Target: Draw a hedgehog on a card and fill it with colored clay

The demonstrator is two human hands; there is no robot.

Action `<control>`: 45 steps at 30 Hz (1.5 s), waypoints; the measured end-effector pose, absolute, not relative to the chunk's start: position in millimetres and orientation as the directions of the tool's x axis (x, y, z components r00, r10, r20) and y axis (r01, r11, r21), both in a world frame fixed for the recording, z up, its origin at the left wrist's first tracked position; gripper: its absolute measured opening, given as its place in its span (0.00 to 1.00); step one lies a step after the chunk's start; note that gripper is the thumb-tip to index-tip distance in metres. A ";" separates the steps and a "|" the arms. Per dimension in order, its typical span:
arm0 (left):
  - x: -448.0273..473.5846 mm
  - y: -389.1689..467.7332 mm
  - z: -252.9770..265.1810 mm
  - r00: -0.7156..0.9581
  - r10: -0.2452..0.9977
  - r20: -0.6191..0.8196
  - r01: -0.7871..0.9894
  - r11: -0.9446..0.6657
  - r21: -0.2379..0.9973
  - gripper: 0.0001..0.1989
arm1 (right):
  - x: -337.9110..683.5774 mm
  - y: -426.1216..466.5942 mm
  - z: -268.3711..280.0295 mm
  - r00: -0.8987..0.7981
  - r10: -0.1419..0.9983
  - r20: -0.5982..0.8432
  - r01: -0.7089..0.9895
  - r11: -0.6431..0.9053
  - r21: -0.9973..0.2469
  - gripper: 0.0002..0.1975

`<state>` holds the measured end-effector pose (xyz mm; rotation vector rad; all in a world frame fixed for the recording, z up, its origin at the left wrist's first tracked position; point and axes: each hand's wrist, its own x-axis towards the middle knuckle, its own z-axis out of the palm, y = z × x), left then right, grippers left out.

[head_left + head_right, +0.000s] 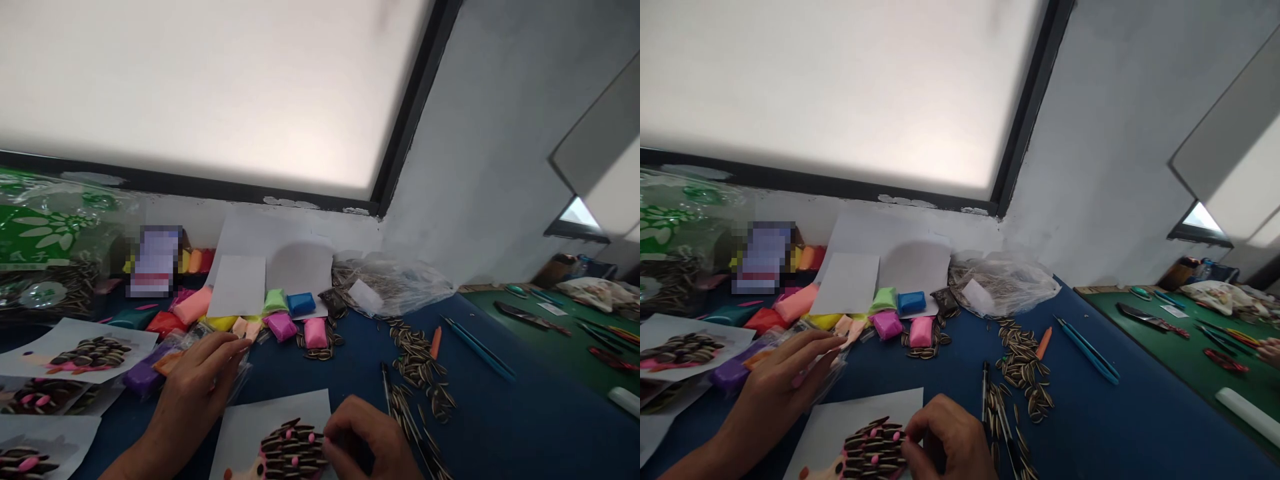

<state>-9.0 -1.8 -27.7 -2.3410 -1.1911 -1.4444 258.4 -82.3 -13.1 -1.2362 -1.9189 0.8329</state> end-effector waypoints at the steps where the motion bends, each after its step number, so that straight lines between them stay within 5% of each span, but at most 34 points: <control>1: -9.2 -1.7 -28.0 0.224 0.546 0.807 0.692 -0.672 0.263 0.10 | 258.1 -82.7 -12.6 -0.297 0.929 0.219 0.493 0.346 -0.798 0.05; 5: -8.4 -3.0 -24.4 0.227 0.563 0.795 0.684 -0.673 0.282 0.10 | 256.0 -83.9 -10.6 -0.303 0.891 0.337 0.525 0.451 -0.722 0.11; 8: -7.1 -4.6 -20.7 0.234 0.585 0.776 0.661 -0.681 0.314 0.10 | 256.4 -83.3 -10.9 -0.328 0.862 0.387 0.522 0.507 -0.686 0.07; 34: -7.6 -3.0 -24.0 0.208 0.595 0.776 0.671 -0.664 0.329 0.07 | 257.3 -85.6 -13.3 -0.369 0.824 0.429 0.514 0.566 -0.644 0.06; 45: -7.4 -4.2 -22.1 0.211 0.625 0.752 0.640 -0.670 0.377 0.06 | 255.6 -87.3 -14.7 -0.391 0.779 0.491 0.611 0.618 -0.494 0.06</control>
